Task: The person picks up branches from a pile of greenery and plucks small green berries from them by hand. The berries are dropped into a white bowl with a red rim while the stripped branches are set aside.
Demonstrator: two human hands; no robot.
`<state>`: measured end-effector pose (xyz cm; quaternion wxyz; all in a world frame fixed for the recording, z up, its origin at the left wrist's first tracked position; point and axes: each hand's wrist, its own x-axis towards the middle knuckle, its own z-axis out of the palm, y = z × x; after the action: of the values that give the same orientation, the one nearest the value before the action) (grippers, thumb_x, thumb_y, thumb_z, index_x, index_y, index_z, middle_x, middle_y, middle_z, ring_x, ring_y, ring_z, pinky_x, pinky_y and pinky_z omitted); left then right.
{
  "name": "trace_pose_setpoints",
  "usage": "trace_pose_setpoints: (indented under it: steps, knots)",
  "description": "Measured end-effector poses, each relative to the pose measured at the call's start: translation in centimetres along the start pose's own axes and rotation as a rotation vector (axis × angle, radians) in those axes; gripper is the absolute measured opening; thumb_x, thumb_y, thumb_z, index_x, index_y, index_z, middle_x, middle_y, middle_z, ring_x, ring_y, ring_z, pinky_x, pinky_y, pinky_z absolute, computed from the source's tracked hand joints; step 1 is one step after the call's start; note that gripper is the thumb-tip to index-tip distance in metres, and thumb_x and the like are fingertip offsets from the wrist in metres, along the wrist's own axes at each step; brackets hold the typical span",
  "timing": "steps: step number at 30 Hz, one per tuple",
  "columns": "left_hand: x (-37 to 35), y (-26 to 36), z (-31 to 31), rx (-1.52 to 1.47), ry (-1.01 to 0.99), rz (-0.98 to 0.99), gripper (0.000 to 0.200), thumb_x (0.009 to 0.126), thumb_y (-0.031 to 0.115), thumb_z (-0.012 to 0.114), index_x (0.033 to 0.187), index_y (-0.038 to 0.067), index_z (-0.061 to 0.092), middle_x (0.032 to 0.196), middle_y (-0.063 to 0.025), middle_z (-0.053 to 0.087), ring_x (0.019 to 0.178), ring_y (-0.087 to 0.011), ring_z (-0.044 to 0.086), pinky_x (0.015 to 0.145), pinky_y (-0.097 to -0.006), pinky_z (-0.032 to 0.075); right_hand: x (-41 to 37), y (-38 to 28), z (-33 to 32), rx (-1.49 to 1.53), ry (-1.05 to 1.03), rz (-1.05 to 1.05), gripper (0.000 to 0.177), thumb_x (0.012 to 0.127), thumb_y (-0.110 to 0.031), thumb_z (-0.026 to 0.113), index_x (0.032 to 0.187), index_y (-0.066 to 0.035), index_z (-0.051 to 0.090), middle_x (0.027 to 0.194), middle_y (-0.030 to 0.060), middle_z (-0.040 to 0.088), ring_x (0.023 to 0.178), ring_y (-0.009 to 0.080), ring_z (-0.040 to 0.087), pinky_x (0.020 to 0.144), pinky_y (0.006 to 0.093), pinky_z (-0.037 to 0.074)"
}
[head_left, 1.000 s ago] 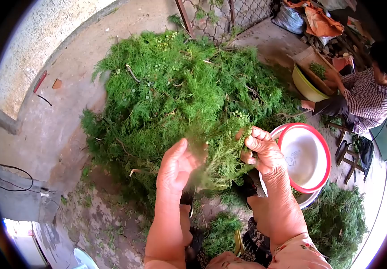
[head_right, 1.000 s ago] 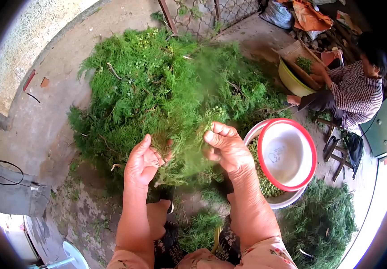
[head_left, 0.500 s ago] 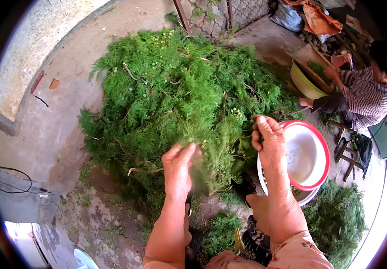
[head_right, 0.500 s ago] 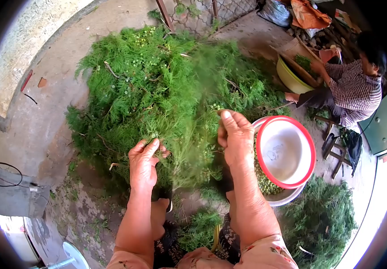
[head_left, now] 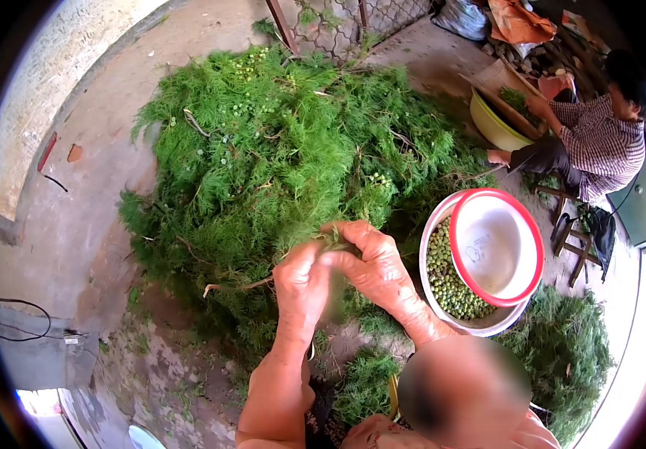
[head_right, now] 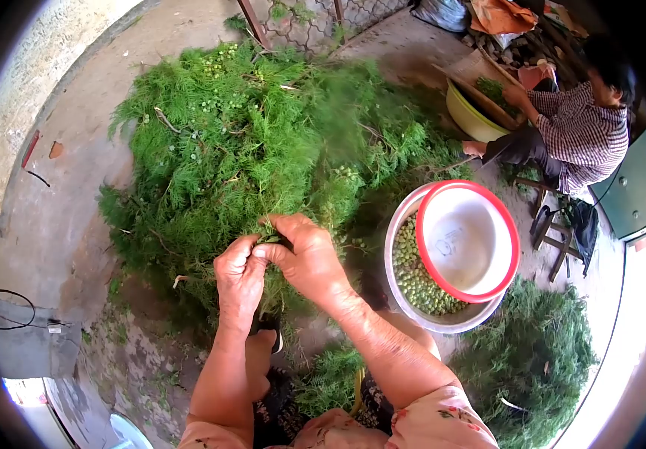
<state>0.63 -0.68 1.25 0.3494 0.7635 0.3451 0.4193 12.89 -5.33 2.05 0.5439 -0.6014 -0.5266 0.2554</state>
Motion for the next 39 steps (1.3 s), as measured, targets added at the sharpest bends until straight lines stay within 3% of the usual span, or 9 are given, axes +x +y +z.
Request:
trace_pose_setpoints:
  steps: [6,12,22,26,29,32,33,38,39]
  knots:
    - [-0.2,-0.3,0.1,-0.082,-0.040,-0.083,0.008,0.084,0.006,0.057,0.085,-0.002,0.058,0.066,-0.0027,0.055,0.057,-0.0068,0.047,0.050,-0.0224,0.039,-0.4,0.8,0.4,0.073,0.043,0.071,0.019,0.083,-0.018,0.063,0.092,-0.001,0.059,0.067,0.0001,0.053,0.057,0.0093,0.048,0.051,0.0229,0.041]
    - [-0.1,1.7,0.1,-0.605,0.043,-0.483,0.004,0.081,0.006,0.061,0.083,0.003,0.062,0.061,0.0007,0.054,0.052,-0.0055,0.047,0.044,-0.0180,0.034,-0.2,-1.5,0.2,0.919,0.125,0.639,0.017,0.086,-0.019,0.058,0.079,-0.004,0.057,0.056,-0.0010,0.047,0.041,0.0068,0.035,0.036,0.0210,0.023]
    - [0.5,-0.3,-0.9,-0.918,0.203,-0.727,0.009,0.083,0.012,0.061,0.080,0.005,0.056,0.062,-0.0016,0.052,0.048,-0.0080,0.041,0.040,-0.0209,0.029,1.2,6.8,-7.5,1.141,0.675,0.718,0.014,0.088,-0.015,0.049,0.081,-0.003,0.051,0.070,0.0093,0.053,0.057,0.0160,0.049,0.044,0.0246,0.035]
    - [0.6,-0.7,-1.3,-1.003,0.197,-0.799,0.011,0.084,0.014,0.060,0.083,0.005,0.056,0.067,-0.0005,0.053,0.052,-0.0081,0.041,0.044,-0.0211,0.030,-1.9,14.4,-13.4,0.875,0.822,0.611,0.014,0.083,-0.014,0.054,0.086,0.000,0.054,0.072,0.0111,0.056,0.058,0.0183,0.050,0.046,0.0293,0.040]
    - [0.6,-1.0,-1.4,-1.007,0.201,-0.795,0.013,0.083,0.016,0.061,0.083,0.004,0.056,0.066,-0.0005,0.052,0.051,-0.0084,0.040,0.045,-0.0219,0.030,-4.8,20.4,-18.6,0.814,1.038,0.852,0.021,0.082,-0.017,0.057,0.093,0.000,0.050,0.074,0.0113,0.052,0.061,0.0220,0.049,0.053,0.0305,0.044]
    - [0.7,-1.3,-1.4,-1.014,0.219,-0.826,0.017,0.088,0.017,0.055,0.091,0.001,0.052,0.067,0.0001,0.045,0.054,-0.0099,0.039,0.045,-0.0229,0.031,-11.6,29.0,-23.2,-0.261,0.669,0.526,0.051,0.073,-0.033,0.067,0.105,0.003,0.048,0.083,0.0111,0.055,0.074,0.0251,0.055,0.071,0.0346,0.051]
    - [0.8,-1.5,-1.3,-1.076,0.202,-0.828,0.016,0.087,0.017,0.056,0.090,0.001,0.053,0.067,0.0000,0.046,0.054,-0.0099,0.039,0.045,-0.0229,0.031,-11.2,24.3,-22.8,-0.633,0.545,0.601,0.067,0.066,-0.040,0.072,0.110,0.004,0.047,0.086,0.0115,0.056,0.077,0.0235,0.057,0.072,0.0314,0.051]
    - [0.9,-2.1,-1.2,-1.315,0.217,-0.858,0.017,0.086,0.017,0.056,0.090,0.001,0.054,0.067,-0.0005,0.045,0.054,-0.0113,0.038,0.046,-0.0242,0.030,-11.5,24.4,-23.7,0.699,1.000,0.732,0.050,0.084,-0.030,0.054,0.124,-0.008,0.035,0.122,0.0154,0.032,0.112,0.0343,0.033,0.076,0.0652,0.043]
    - [0.8,-2.5,-1.2,-1.393,0.223,-0.867,0.017,0.086,0.018,0.056,0.090,0.001,0.054,0.066,-0.0005,0.044,0.054,-0.0116,0.038,0.046,-0.0244,0.030,-11.7,24.7,-24.0,0.817,1.095,0.737,0.045,0.084,-0.028,0.053,0.121,-0.008,0.039,0.118,0.0137,0.037,0.107,0.0319,0.037,0.075,0.0607,0.043]
